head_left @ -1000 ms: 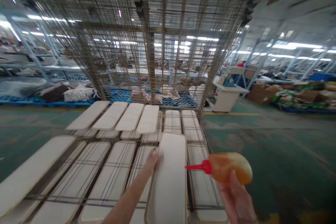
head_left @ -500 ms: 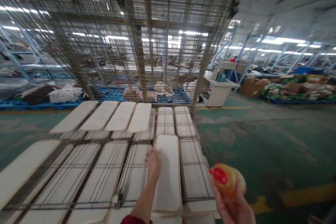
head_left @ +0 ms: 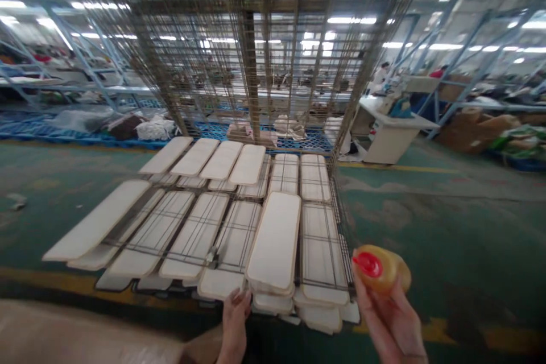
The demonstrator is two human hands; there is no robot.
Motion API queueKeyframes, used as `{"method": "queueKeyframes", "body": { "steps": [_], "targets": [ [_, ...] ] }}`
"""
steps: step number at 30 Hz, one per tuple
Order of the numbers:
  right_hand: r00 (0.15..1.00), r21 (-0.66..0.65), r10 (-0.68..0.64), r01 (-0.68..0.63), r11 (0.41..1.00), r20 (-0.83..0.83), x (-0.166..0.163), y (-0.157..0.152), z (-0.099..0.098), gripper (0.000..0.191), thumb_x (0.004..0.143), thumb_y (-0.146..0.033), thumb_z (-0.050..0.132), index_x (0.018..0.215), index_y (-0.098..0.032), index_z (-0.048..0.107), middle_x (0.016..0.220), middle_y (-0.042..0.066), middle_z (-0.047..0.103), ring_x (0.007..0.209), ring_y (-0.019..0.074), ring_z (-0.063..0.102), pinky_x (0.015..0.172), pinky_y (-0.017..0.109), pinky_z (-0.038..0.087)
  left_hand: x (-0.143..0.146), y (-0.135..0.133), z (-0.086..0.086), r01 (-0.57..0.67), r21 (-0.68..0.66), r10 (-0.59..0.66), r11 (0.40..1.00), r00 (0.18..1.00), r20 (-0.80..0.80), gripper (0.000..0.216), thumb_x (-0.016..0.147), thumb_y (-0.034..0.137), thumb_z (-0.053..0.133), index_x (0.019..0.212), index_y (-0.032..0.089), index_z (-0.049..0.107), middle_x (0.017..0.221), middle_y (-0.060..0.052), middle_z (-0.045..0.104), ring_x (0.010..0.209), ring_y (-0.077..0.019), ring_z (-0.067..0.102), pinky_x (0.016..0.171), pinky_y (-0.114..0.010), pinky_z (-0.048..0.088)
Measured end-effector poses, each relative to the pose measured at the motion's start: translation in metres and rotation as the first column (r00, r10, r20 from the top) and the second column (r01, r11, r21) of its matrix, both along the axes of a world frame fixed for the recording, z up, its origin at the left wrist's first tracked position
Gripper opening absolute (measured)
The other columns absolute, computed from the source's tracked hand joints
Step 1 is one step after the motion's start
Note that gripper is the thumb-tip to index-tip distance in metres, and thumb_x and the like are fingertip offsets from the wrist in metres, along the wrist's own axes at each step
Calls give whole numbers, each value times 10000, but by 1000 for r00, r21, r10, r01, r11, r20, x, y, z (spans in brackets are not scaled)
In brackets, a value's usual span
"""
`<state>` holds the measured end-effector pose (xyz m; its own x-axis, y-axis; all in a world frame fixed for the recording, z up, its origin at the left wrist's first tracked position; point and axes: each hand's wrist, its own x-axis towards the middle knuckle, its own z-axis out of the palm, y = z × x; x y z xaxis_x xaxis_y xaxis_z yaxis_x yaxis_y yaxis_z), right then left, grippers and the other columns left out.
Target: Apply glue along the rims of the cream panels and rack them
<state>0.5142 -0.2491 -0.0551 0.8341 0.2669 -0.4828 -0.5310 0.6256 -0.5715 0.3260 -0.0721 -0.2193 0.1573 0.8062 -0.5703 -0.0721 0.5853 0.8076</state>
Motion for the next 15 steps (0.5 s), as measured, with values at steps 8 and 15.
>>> {"method": "queueKeyframes", "body": {
  "steps": [8, 15],
  "targets": [
    [992, 24, 15, -12, 1000, -122, 2, -9, 13, 378, 698, -437, 754, 971, -179, 723, 923, 99, 770, 798, 228, 748, 657, 274, 644, 38, 4, 3, -8, -171, 38, 985, 983, 177, 191, 763, 30, 619, 710, 204, 562, 677, 5, 611, 581, -105, 599, 604, -198, 501],
    [989, 4, 90, -90, 996, -120, 24, -21, -10, 446, 506, -421, 852, 889, -241, 710, 847, 78, 767, 783, 251, 749, 640, 302, 650, 34, 1, -2, 26, -133, 20, 991, 943, 333, 264, 613, -5, 746, 662, 223, 623, 677, 12, 670, 630, -113, 660, 668, -182, 543]
  ]
}}
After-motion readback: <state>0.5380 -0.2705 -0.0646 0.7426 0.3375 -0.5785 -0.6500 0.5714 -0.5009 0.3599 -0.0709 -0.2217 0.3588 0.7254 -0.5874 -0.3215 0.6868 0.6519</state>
